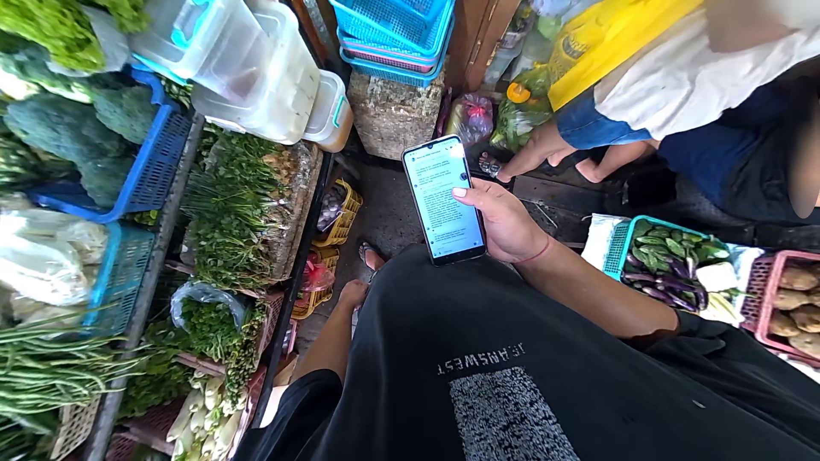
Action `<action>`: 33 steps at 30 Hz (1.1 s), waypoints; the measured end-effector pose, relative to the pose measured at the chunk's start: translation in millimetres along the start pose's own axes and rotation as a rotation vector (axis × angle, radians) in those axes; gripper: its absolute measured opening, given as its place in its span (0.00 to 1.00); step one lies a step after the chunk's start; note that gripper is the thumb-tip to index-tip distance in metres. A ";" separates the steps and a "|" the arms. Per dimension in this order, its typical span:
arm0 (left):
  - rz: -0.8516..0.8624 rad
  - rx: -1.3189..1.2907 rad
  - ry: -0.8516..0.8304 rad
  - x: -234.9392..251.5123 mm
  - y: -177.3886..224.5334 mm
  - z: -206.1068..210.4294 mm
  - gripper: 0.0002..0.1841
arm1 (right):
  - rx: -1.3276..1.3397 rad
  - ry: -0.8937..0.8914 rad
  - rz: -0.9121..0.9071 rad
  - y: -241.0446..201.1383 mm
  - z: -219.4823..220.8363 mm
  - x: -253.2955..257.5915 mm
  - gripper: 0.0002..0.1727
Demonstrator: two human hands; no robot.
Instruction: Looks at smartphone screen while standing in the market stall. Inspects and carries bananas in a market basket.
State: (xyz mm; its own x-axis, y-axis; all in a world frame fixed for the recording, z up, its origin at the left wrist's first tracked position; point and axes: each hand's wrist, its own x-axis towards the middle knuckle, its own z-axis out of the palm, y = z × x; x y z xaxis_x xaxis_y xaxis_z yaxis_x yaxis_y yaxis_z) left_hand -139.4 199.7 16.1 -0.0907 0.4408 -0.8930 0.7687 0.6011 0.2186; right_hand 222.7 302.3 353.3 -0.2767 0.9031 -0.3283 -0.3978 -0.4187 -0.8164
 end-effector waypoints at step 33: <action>-0.002 0.000 -0.002 5.0 -4.0 2.8 0.25 | -0.001 -0.009 0.006 2.5 1.8 -0.9 0.18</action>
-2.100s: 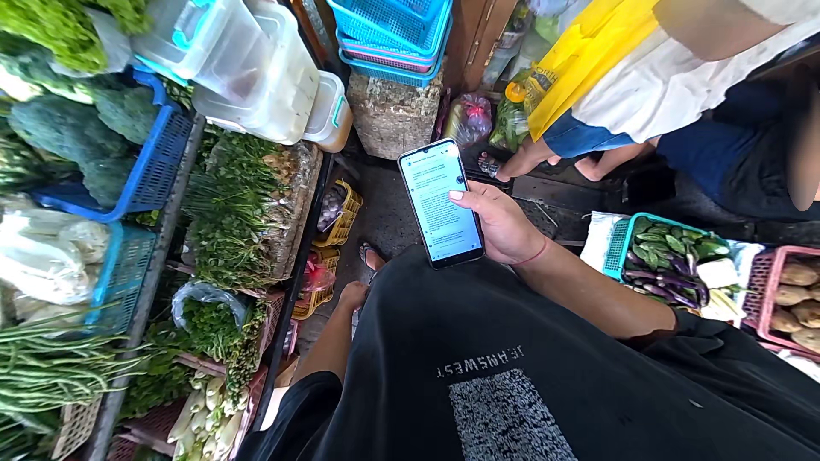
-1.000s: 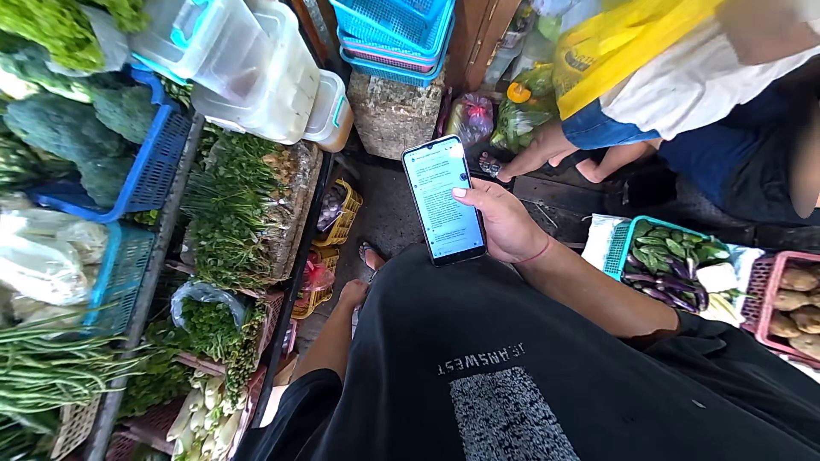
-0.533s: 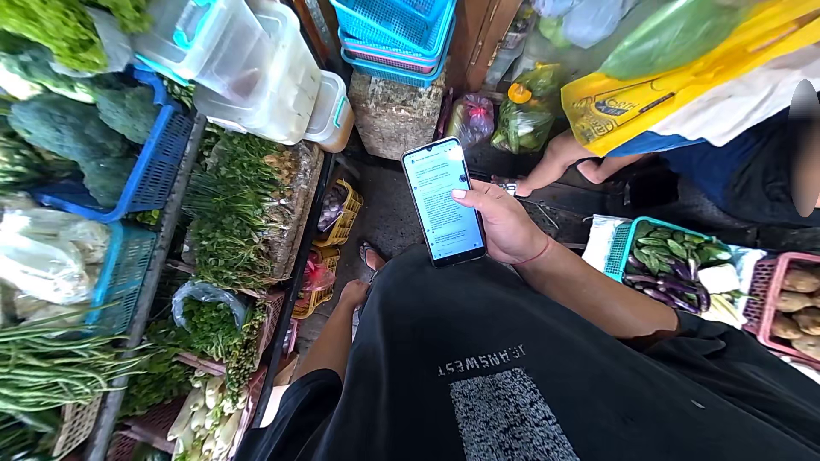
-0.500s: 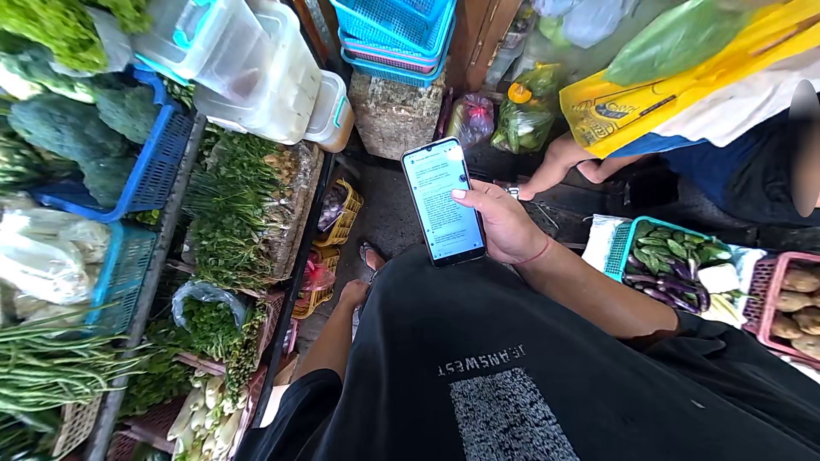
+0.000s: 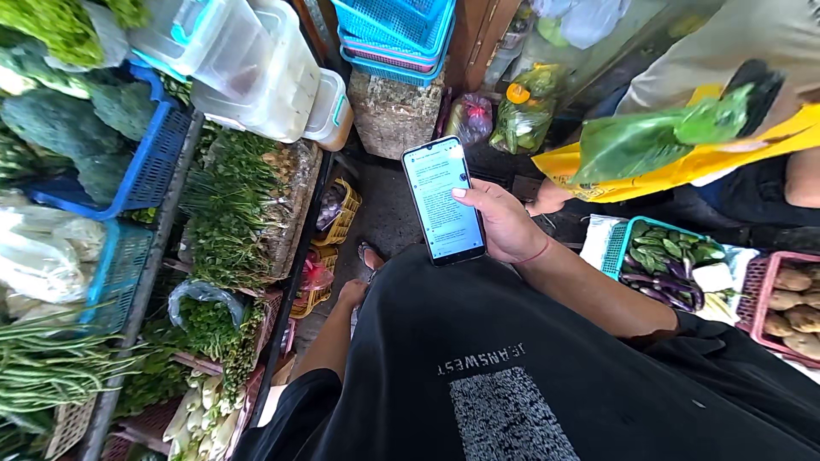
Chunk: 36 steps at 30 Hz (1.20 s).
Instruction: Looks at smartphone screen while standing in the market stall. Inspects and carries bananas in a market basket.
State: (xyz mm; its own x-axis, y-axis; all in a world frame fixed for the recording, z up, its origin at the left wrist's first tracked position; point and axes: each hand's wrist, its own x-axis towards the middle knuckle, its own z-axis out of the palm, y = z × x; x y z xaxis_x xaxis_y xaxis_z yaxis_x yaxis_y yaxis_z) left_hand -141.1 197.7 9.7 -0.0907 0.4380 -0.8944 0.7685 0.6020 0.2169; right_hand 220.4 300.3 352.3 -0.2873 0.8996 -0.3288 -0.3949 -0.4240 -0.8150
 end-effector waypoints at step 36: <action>0.049 0.149 -0.025 30.5 -30.1 -119.8 0.29 | -0.002 0.116 -0.008 21.9 89.7 50.8 0.19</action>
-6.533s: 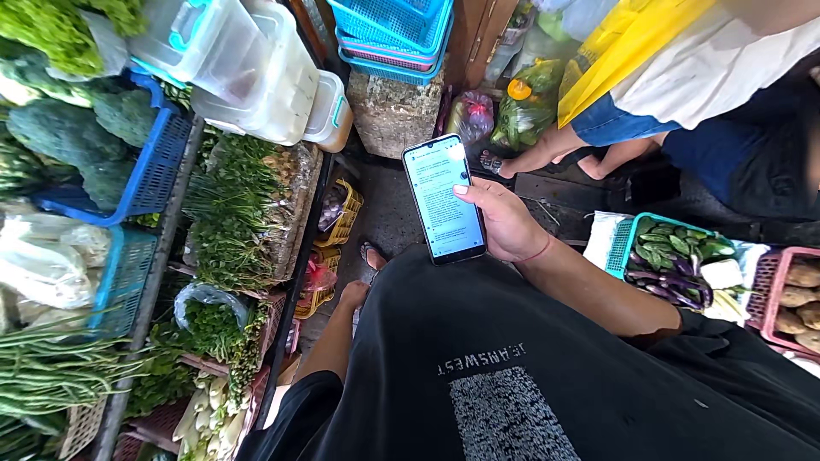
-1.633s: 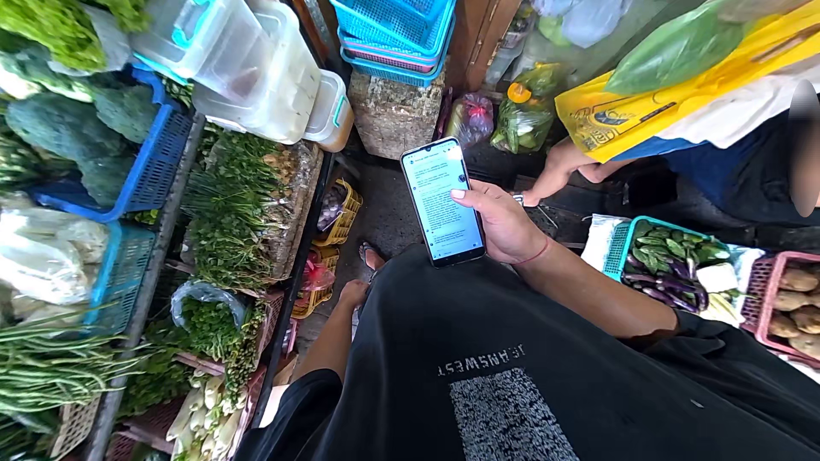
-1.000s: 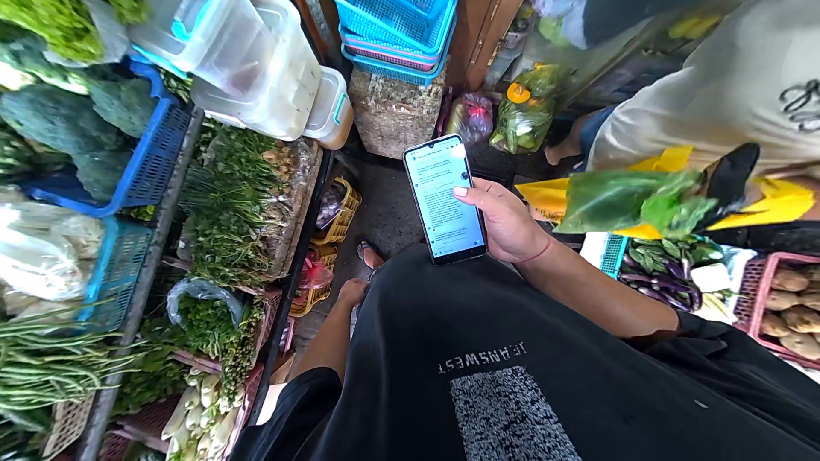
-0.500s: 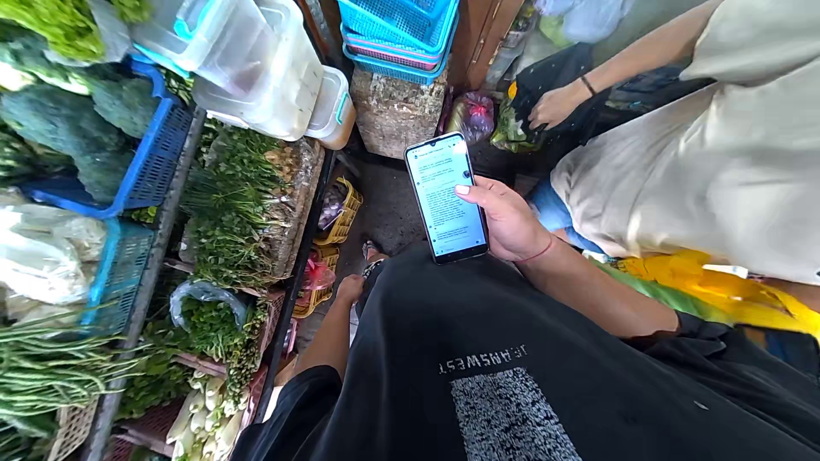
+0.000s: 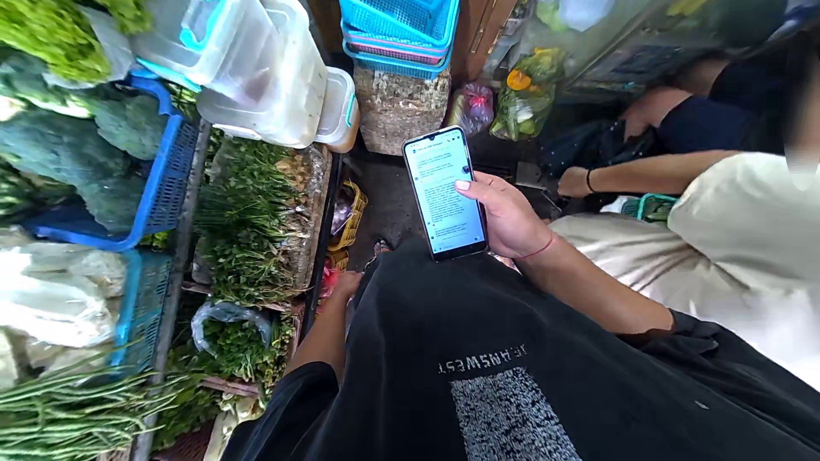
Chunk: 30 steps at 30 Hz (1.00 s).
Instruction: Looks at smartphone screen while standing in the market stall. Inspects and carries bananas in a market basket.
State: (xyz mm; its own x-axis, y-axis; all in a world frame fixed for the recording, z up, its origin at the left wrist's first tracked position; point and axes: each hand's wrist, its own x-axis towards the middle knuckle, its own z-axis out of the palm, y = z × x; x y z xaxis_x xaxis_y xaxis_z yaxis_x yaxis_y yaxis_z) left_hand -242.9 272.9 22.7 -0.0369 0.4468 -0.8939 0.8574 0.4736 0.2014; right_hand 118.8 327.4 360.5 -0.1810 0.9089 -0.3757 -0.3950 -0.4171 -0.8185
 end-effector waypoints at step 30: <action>-0.080 -0.239 0.067 -0.2 28.4 -7.1 0.25 | 0.032 -0.120 -0.003 -31.4 -4.8 54.0 0.16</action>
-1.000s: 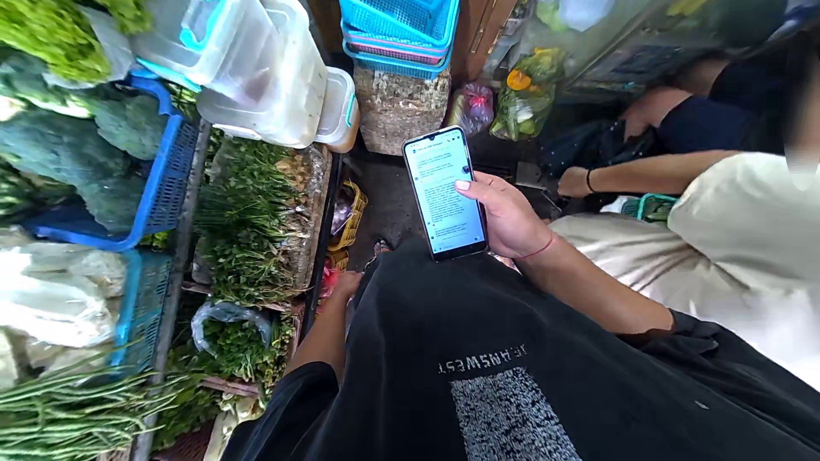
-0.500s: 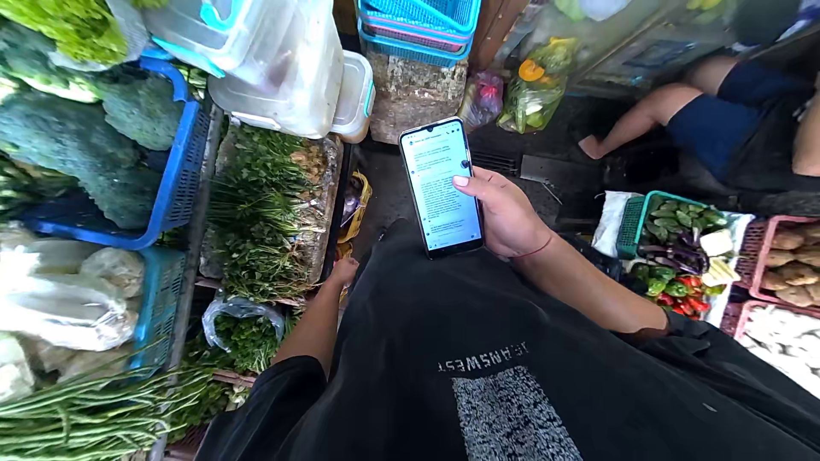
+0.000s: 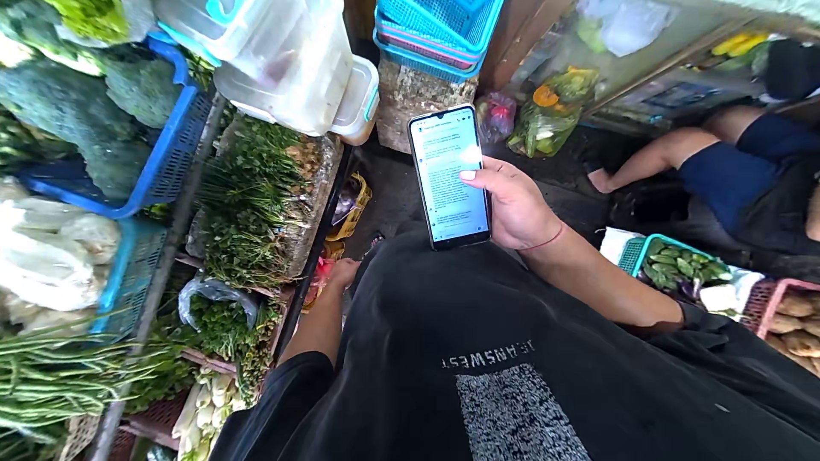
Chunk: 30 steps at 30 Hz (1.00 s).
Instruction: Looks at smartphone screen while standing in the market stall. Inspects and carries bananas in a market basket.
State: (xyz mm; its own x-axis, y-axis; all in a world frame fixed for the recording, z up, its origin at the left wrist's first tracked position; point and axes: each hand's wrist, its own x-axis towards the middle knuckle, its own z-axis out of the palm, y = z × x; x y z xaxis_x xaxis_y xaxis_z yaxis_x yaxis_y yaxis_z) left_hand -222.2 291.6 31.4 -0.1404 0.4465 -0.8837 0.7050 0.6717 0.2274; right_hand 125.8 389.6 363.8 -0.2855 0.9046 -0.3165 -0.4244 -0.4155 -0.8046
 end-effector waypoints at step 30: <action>-0.076 -0.061 0.020 -37.5 11.7 84.2 0.25 | -0.031 -0.001 0.023 -12.8 -59.4 -51.6 0.16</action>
State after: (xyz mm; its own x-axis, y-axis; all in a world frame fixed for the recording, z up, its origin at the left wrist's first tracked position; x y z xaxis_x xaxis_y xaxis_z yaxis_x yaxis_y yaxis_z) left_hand -150.1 232.9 32.7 -0.2064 0.4046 -0.8909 0.6479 0.7388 0.1854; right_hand 197.0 353.8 360.6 -0.2956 0.8948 -0.3346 -0.3911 -0.4329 -0.8122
